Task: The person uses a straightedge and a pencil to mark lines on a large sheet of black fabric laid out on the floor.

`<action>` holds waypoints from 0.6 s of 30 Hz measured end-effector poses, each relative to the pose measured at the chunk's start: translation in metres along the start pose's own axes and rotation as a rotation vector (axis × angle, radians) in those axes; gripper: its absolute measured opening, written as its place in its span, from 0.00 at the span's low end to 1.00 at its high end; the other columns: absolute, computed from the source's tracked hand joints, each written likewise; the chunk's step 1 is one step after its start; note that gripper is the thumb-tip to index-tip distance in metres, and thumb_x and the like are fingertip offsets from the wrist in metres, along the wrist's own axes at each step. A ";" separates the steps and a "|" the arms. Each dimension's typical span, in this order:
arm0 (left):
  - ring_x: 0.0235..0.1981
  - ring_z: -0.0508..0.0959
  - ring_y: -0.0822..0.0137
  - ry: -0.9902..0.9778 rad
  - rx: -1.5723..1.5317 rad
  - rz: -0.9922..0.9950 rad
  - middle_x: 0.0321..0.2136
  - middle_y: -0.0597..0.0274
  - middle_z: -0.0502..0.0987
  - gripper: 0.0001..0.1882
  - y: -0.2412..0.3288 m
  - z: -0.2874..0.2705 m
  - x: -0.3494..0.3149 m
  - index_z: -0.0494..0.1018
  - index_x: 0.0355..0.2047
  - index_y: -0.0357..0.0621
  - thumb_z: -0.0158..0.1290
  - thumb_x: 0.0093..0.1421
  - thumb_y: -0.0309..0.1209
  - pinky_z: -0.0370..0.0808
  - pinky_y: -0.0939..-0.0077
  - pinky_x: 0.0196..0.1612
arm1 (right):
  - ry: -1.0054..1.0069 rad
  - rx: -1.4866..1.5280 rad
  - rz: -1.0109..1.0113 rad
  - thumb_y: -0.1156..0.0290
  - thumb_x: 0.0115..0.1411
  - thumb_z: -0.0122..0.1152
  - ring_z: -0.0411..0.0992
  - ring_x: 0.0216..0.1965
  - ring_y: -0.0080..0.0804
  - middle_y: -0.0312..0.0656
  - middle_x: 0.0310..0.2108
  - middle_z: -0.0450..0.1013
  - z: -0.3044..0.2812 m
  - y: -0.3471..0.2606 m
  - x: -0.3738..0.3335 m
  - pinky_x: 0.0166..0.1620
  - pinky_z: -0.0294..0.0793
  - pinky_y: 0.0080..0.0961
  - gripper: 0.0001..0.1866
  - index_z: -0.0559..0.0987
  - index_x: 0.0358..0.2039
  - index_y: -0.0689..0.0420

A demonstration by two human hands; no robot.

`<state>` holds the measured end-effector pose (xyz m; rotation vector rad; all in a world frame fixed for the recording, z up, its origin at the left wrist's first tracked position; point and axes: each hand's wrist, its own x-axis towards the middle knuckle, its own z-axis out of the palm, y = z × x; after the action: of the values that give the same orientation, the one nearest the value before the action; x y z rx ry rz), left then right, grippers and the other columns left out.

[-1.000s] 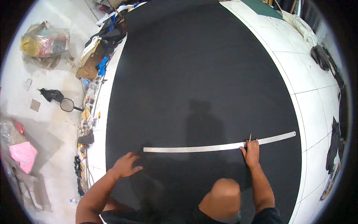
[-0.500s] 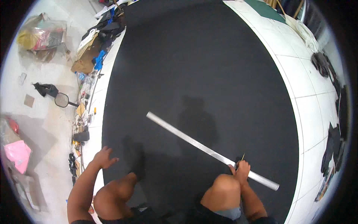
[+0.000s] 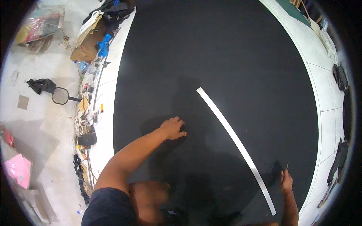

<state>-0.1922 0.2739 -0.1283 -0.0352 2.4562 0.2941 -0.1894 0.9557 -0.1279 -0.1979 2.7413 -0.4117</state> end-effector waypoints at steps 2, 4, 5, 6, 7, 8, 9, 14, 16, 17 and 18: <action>0.62 0.65 0.45 0.019 -0.051 0.000 0.59 0.46 0.65 0.37 -0.012 -0.002 0.022 0.65 0.62 0.44 0.57 0.59 0.54 0.65 0.53 0.63 | -0.001 -0.044 0.031 0.66 0.69 0.51 0.73 0.34 0.63 0.56 0.30 0.73 -0.007 0.001 0.004 0.35 0.71 0.50 0.09 0.71 0.40 0.59; 0.66 0.60 0.43 0.296 -0.060 0.053 0.64 0.42 0.60 0.40 -0.017 -0.006 0.046 0.62 0.64 0.45 0.57 0.59 0.54 0.60 0.52 0.66 | -0.059 -0.187 0.158 0.66 0.68 0.53 0.73 0.35 0.62 0.56 0.31 0.74 -0.005 -0.006 0.007 0.36 0.71 0.51 0.09 0.72 0.41 0.59; 0.66 0.60 0.43 0.335 -0.071 0.105 0.64 0.42 0.60 0.40 -0.018 -0.009 0.060 0.62 0.64 0.45 0.57 0.59 0.54 0.60 0.52 0.66 | -0.023 -0.154 0.109 0.66 0.68 0.53 0.73 0.35 0.62 0.56 0.31 0.74 0.000 -0.013 0.009 0.36 0.71 0.51 0.09 0.72 0.41 0.59; 0.67 0.58 0.41 0.370 -0.089 0.125 0.65 0.39 0.58 0.41 -0.015 -0.011 0.075 0.60 0.66 0.45 0.57 0.59 0.54 0.58 0.52 0.68 | 0.002 -0.125 0.100 0.66 0.68 0.53 0.73 0.36 0.61 0.56 0.33 0.74 0.007 -0.023 0.010 0.37 0.71 0.51 0.09 0.72 0.42 0.59; 0.68 0.56 0.39 0.389 -0.107 0.149 0.66 0.37 0.55 0.43 -0.009 -0.012 0.091 0.58 0.67 0.45 0.57 0.59 0.54 0.55 0.52 0.69 | 0.003 -0.118 0.148 0.66 0.68 0.54 0.73 0.37 0.60 0.55 0.34 0.74 0.015 -0.036 0.010 0.38 0.71 0.50 0.10 0.72 0.42 0.59; 0.68 0.56 0.39 0.432 -0.093 0.201 0.67 0.37 0.55 0.42 -0.003 -0.012 0.106 0.59 0.67 0.45 0.57 0.59 0.54 0.53 0.50 0.69 | 0.015 -0.074 0.154 0.66 0.67 0.55 0.73 0.38 0.59 0.55 0.35 0.73 0.025 -0.050 0.011 0.40 0.71 0.49 0.10 0.73 0.42 0.59; 0.68 0.55 0.39 0.488 -0.088 0.263 0.67 0.37 0.55 0.42 0.002 -0.012 0.118 0.59 0.66 0.44 0.57 0.59 0.54 0.51 0.48 0.70 | 0.006 -0.053 0.215 0.66 0.67 0.56 0.72 0.39 0.58 0.54 0.36 0.73 0.037 -0.067 0.013 0.41 0.72 0.48 0.10 0.73 0.42 0.59; 0.67 0.55 0.41 0.577 0.039 0.217 0.62 0.44 0.60 0.36 0.011 -0.007 0.151 0.66 0.62 0.48 0.58 0.58 0.52 0.46 0.38 0.68 | 0.300 0.113 0.164 0.73 0.63 0.54 0.72 0.42 0.57 0.54 0.38 0.73 0.113 -0.173 0.002 0.44 0.71 0.48 0.13 0.74 0.47 0.61; 0.68 0.55 0.41 0.665 0.013 0.245 0.64 0.42 0.59 0.33 0.008 -0.014 0.165 0.68 0.61 0.52 0.57 0.59 0.52 0.47 0.38 0.68 | 0.336 0.119 0.088 0.74 0.62 0.55 0.71 0.44 0.59 0.56 0.45 0.72 0.131 -0.202 0.002 0.46 0.71 0.49 0.15 0.73 0.49 0.63; 0.68 0.54 0.39 0.715 0.005 0.294 0.66 0.41 0.57 0.34 0.005 -0.018 0.171 0.67 0.62 0.52 0.57 0.59 0.51 0.47 0.38 0.68 | 0.348 0.130 0.044 0.74 0.61 0.56 0.71 0.46 0.59 0.57 0.49 0.71 0.135 -0.213 0.001 0.47 0.71 0.49 0.17 0.73 0.51 0.64; 0.68 0.53 0.38 0.745 0.006 0.355 0.66 0.39 0.56 0.34 0.005 -0.021 0.177 0.67 0.62 0.50 0.58 0.58 0.50 0.47 0.39 0.68 | 0.275 0.066 0.070 0.74 0.61 0.56 0.71 0.47 0.60 0.57 0.52 0.70 0.135 -0.220 -0.001 0.49 0.70 0.50 0.18 0.73 0.51 0.63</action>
<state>-0.3442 0.2825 -0.2206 0.3580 3.2014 0.4951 -0.1204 0.7129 -0.1809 -0.0285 2.9863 -0.5458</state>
